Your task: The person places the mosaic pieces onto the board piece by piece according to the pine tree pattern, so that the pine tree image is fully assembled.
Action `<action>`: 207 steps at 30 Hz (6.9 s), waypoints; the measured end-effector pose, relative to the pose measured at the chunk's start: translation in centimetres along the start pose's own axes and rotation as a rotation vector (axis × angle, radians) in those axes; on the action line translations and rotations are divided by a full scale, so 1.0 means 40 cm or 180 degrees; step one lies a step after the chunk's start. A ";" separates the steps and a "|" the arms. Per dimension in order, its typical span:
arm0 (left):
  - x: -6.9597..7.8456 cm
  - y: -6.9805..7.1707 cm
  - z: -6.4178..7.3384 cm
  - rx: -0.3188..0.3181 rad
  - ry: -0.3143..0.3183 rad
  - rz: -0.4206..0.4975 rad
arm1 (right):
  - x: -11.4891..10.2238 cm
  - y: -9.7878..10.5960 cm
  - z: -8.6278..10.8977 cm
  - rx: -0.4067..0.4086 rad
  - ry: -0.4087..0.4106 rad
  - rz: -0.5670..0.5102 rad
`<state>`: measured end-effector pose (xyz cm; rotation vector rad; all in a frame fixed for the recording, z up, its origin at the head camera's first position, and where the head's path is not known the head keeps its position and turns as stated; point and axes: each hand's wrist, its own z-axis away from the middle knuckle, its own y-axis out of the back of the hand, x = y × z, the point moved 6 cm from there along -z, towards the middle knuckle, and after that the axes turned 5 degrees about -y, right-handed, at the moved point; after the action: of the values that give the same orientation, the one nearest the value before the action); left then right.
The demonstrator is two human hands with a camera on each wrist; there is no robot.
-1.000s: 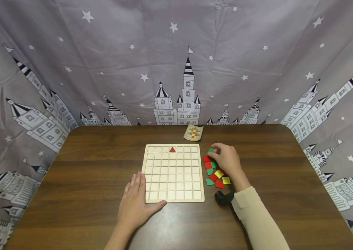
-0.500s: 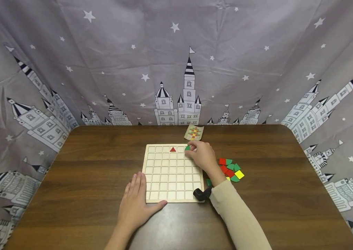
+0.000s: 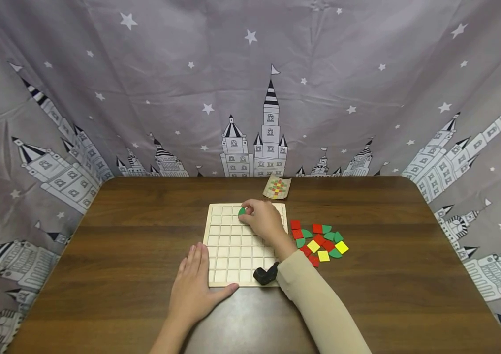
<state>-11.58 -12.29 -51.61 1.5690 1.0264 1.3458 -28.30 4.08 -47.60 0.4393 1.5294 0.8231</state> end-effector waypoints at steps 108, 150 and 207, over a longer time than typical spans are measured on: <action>0.010 -0.008 -0.005 0.0128 0.0077 -0.0061 | 0.038 0.073 0.063 0.0049 0.0230 0.0709; 0.009 -0.012 -0.006 0.0043 0.0074 -0.0046 | 0.271 0.209 0.106 -0.0233 0.0004 0.0498; 0.011 -0.008 -0.004 0.0086 0.0062 -0.0007 | 0.120 0.103 0.049 -0.0136 -0.0002 -0.0613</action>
<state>-11.71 -11.77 -51.75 1.5769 1.0618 1.3533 -27.90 10.68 -47.91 0.2563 1.5241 0.7036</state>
